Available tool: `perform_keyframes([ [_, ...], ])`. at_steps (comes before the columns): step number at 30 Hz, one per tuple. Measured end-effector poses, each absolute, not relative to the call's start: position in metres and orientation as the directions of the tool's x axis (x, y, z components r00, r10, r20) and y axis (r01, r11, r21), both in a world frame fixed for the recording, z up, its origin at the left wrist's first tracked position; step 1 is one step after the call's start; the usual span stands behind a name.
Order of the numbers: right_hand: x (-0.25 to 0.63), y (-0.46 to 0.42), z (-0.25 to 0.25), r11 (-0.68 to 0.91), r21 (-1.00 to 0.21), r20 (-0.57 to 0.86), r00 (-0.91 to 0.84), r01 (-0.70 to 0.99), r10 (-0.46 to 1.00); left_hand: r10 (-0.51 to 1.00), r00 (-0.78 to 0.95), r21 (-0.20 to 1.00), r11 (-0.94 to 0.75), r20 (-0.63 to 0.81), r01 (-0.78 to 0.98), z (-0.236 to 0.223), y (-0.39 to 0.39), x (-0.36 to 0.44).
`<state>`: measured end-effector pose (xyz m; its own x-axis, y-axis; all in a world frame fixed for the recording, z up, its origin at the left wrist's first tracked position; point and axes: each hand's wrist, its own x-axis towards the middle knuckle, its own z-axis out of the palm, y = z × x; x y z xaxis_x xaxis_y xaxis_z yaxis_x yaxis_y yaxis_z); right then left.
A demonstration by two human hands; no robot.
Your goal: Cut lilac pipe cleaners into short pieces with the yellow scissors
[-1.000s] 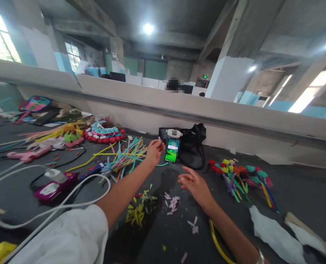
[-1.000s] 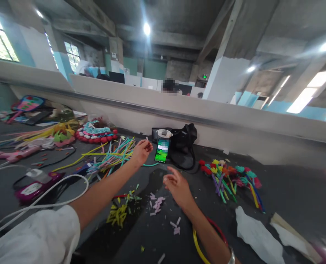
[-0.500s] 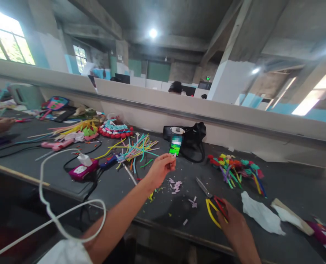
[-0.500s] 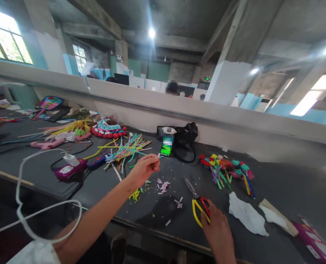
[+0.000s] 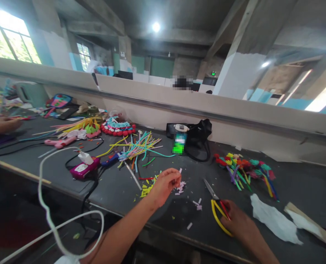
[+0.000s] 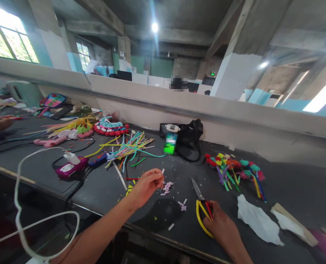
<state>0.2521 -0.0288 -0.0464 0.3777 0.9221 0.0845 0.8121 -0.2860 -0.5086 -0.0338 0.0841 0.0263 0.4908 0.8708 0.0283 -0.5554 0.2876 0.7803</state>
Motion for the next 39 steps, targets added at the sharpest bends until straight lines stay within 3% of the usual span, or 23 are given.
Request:
perform_keyframes([
  [3, 0.254, -0.036, -0.041, -0.338, -0.633, 0.012, 0.445, 0.697, 0.896, 0.875, 0.482, 0.765, 0.291, 0.029, -0.574, 0.02, 0.087, -0.038],
  [5, 0.247, -0.047, -0.035, -0.297, -0.9, -0.114, 0.483, 0.321, 0.868, 0.876, 0.482, 0.763, 0.29, 0.032, -0.578, 0.018, 0.087, -0.038],
  [6, 0.239, -0.052, -0.032, -0.232, -0.96, -0.132, 0.486, 0.153, 0.864, 0.877, 0.48, 0.764, 0.289, 0.03, -0.577, 0.018, 0.086, -0.038],
  [9, 0.198, -0.059, -0.02, -0.029, -0.986, -0.09, 0.381, -0.164, 0.92, 0.88, 0.475, 0.757, 0.293, 0.026, -0.584, 0.021, 0.079, -0.035],
  [12, 0.146, -0.051, -0.01, 0.025, -0.963, -0.055, 0.287, -0.269, 0.956, 0.882, 0.47, 0.734, 0.301, 0.027, -0.608, 0.024, 0.072, -0.033],
  [15, 0.109, -0.04, -0.008, 0.053, -0.982, -0.001, 0.284, -0.18, 0.959, 0.897, 0.441, 0.722, 0.284, 0.033, -0.631, 0.026, 0.067, -0.032],
  [18, 0.098, -0.039, -0.017, 0.105, -0.985, 0.152, 0.402, 0.138, 0.903, 0.907, 0.42, 0.692, 0.289, 0.023, -0.661, 0.026, 0.065, -0.032],
  [22, 0.105, -0.046, -0.035, 0.195, -0.825, 0.409, 0.323, 0.531, 0.853, 0.912, 0.411, 0.663, 0.306, 0.003, -0.684, 0.028, 0.063, -0.032],
  [25, 0.109, -0.048, -0.042, 0.198, -0.697, 0.479, 0.241, 0.69, 0.844, 0.903, 0.43, 0.637, 0.338, -0.011, -0.692, 0.027, 0.062, -0.031],
  [32, 0.102, -0.048, -0.038, 0.176, -0.639, 0.516, 0.247, 0.749, 0.82, 0.872, 0.489, 0.606, 0.383, 0.012, -0.697, 0.03, 0.055, -0.025],
  [35, 0.099, -0.055, -0.035, 0.139, -0.731, 0.458, 0.33, 0.668, 0.826, 0.877, 0.48, 0.627, 0.381, -0.013, -0.679, 0.035, 0.044, -0.023],
  [39, 0.094, -0.072, -0.026, 0.077, -0.919, 0.266, 0.465, 0.387, 0.844, 0.868, 0.495, 0.698, 0.367, -0.02, -0.615, 0.036, 0.013, -0.03],
])
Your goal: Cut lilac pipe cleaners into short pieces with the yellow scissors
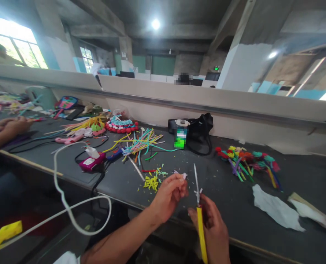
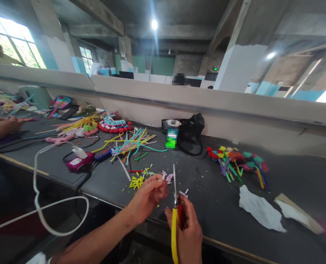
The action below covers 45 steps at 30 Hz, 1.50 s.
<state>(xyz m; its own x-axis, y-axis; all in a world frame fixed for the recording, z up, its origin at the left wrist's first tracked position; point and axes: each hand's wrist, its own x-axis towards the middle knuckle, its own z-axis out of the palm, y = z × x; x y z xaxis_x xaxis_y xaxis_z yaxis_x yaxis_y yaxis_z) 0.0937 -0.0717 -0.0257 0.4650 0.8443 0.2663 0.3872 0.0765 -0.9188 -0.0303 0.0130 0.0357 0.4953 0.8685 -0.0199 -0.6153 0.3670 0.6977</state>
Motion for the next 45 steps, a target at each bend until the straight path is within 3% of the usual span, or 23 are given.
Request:
perform_keyframes([
  [4, 0.085, -0.092, -0.011, 0.068, -0.997, 0.076, 0.519, 0.034, 0.852, 0.849, 0.513, 0.801, 0.392, -0.125, -0.453, 0.026, -0.033, -0.045],
  [7, 0.076, -0.107, -0.005, 0.065, -0.995, 0.023, 0.458, -0.076, 0.888, 0.834, 0.514, 0.848, 0.411, -0.201, -0.335, 0.017, -0.064, -0.055],
  [14, 0.055, -0.137, -0.001, 0.081, -0.996, 0.088, 0.455, 0.036, 0.886, 0.843, 0.5, 0.886, 0.372, -0.198, -0.277, 0.01, -0.1, -0.071],
  [21, 0.053, -0.148, 0.003, 0.143, -0.978, 0.192, 0.37, 0.155, 0.909, 0.904, 0.427, 0.99, 0.081, -0.024, -0.117, 0.019, -0.109, -0.09],
  [26, 0.04, -0.152, 0.019, 0.173, -0.97, 0.227, 0.394, 0.168, 0.89, 0.904, 0.426, 0.997, 0.061, -0.033, -0.052, 0.027, -0.111, -0.096],
  [29, 0.035, -0.152, 0.026, 0.175, -0.975, 0.216, 0.408, 0.136, 0.887, 0.911, 0.409, 0.994, 0.083, -0.048, -0.068, 0.032, -0.111, -0.097],
  [32, 0.034, -0.154, 0.023, 0.166, -0.973, 0.219, 0.431, 0.158, 0.875, 0.94, 0.338, 0.973, 0.122, -0.051, -0.193, 0.037, -0.109, -0.098],
  [37, 0.031, -0.168, -0.004, 0.236, -0.875, 0.412, 0.39, 0.423, 0.824, 0.947, 0.32, 0.864, 0.164, -0.003, -0.477, 0.048, -0.105, -0.101],
  [45, 0.01, -0.187, -0.039, 0.205, -0.739, 0.511, 0.334, 0.642, 0.792, 0.948, 0.319, 0.786, 0.181, 0.022, -0.591, 0.05, -0.109, -0.098],
])
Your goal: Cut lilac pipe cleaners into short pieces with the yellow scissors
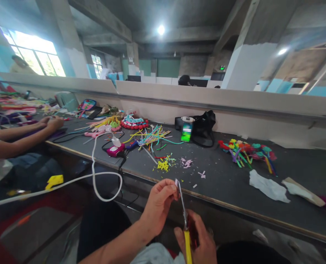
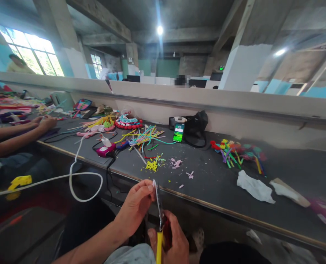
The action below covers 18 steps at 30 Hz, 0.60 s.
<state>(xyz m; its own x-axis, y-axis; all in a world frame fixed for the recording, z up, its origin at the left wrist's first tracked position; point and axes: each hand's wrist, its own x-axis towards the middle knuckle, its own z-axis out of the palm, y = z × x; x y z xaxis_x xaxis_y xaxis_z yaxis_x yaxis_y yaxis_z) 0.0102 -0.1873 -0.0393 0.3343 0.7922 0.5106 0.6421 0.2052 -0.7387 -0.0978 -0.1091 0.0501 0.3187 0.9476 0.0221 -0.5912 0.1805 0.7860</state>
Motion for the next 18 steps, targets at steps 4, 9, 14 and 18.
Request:
perform_keyframes([
  [4, 0.012, -0.186, -0.046, 0.229, -0.69, 0.559, 0.304, 0.687, 0.772, 0.946, 0.324, 0.784, 0.218, -0.023, -0.581, 0.047, -0.112, -0.097],
  [9, 0.015, -0.186, -0.051, 0.201, -0.631, 0.588, 0.294, 0.749, 0.753, 0.946, 0.318, 0.775, 0.244, -0.058, -0.583, 0.046, -0.114, -0.094],
  [14, 0.014, -0.187, -0.051, 0.162, -0.631, 0.585, 0.329, 0.759, 0.741, 0.947, 0.316, 0.788, 0.238, -0.058, -0.569, 0.043, -0.112, -0.093],
  [18, 0.012, -0.188, -0.051, 0.133, -0.619, 0.579, 0.336, 0.774, 0.743, 0.95, 0.31, 0.79, 0.227, -0.05, -0.569, 0.041, -0.111, -0.093],
])
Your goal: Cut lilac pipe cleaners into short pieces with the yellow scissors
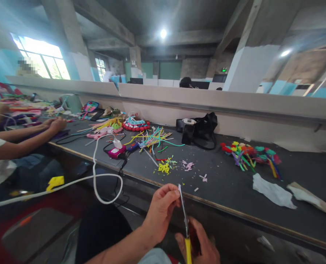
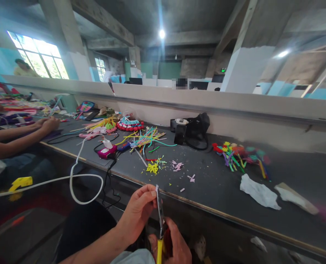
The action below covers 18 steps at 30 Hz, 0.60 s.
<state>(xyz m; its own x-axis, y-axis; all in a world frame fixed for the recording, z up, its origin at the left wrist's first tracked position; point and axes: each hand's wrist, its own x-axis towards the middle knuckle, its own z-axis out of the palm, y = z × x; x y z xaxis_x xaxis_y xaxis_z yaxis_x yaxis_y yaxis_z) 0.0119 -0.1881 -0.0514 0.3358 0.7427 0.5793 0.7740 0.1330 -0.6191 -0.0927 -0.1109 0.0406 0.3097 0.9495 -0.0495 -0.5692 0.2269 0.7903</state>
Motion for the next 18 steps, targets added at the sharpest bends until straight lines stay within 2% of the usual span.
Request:
perform_keyframes([
  [7, 0.0097, -0.19, -0.0553, 0.085, -0.607, 0.566, 0.354, 0.79, 0.745, 0.945, 0.317, 0.769, 0.259, -0.078, -0.584, 0.0432, -0.1117, -0.0903],
  [18, 0.0065, -0.1869, -0.0516, 0.173, -0.664, 0.574, 0.347, 0.727, 0.742, 0.947, 0.318, 0.772, 0.237, -0.048, -0.59, 0.0411, -0.1098, -0.087],
])
